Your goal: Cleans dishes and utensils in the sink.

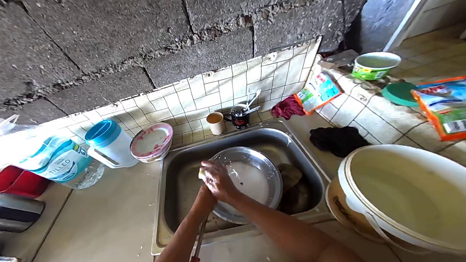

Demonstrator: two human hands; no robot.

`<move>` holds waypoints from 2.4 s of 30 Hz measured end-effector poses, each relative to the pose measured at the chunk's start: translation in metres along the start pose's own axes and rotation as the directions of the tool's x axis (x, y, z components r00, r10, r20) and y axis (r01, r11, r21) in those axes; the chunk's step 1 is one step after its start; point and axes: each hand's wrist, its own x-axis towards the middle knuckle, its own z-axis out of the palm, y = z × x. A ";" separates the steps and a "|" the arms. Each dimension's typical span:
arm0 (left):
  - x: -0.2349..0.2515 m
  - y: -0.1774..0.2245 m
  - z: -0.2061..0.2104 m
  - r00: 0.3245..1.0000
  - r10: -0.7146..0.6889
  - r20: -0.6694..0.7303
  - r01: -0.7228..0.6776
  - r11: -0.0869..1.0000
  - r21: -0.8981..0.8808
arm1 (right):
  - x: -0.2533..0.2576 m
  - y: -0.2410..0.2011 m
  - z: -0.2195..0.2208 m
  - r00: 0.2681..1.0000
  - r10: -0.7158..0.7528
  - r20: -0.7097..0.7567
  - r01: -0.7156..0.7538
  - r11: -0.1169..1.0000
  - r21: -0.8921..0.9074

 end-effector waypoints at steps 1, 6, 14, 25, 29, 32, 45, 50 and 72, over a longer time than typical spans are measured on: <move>0.000 0.000 0.000 1.000 0.004 -0.004 -0.004 1.000 0.001 | -0.001 0.000 0.003 1.000 -0.009 -0.007 0.009 1.000 0.009; -0.002 -0.004 -0.001 0.982 -0.185 0.032 0.184 0.982 0.033 | 0.033 0.031 -0.021 0.812 0.502 0.296 -0.513 0.857 -0.048; -0.003 -0.026 -0.019 0.943 -0.333 -0.024 0.332 0.943 -0.024 | -0.013 0.127 0.002 0.683 0.707 0.185 -0.539 0.658 -0.525; 0.012 -0.036 -0.039 0.923 -0.365 -0.122 0.369 0.929 0.012 | -0.010 0.038 0.018 0.686 0.539 0.489 -0.709 0.645 0.284; 0.012 -0.023 -0.018 0.963 -0.261 -0.062 0.251 0.959 -0.133 | -0.007 0.023 0.019 0.989 -0.059 0.136 0.022 0.966 0.257; 0.010 -0.006 -0.005 0.971 -0.240 -0.003 0.239 0.969 -0.066 | 0.009 0.035 0.007 1.000 0.004 0.014 -0.006 0.994 0.111; 0.005 0.002 -0.002 0.977 -0.208 0.055 0.205 0.977 0.051 | 0.001 0.017 0.001 0.983 0.183 0.024 -0.183 0.983 -0.015; 0.008 -0.001 -0.002 0.984 -0.156 0.082 0.142 0.978 0.153 | -0.004 0.022 0.006 0.998 0.032 -0.050 -0.030 0.999 0.029; 0.023 -0.018 -0.030 0.925 -0.374 -0.062 0.349 0.904 -0.245 | -0.022 0.070 0.027 0.339 0.645 0.685 -0.229 0.763 -0.605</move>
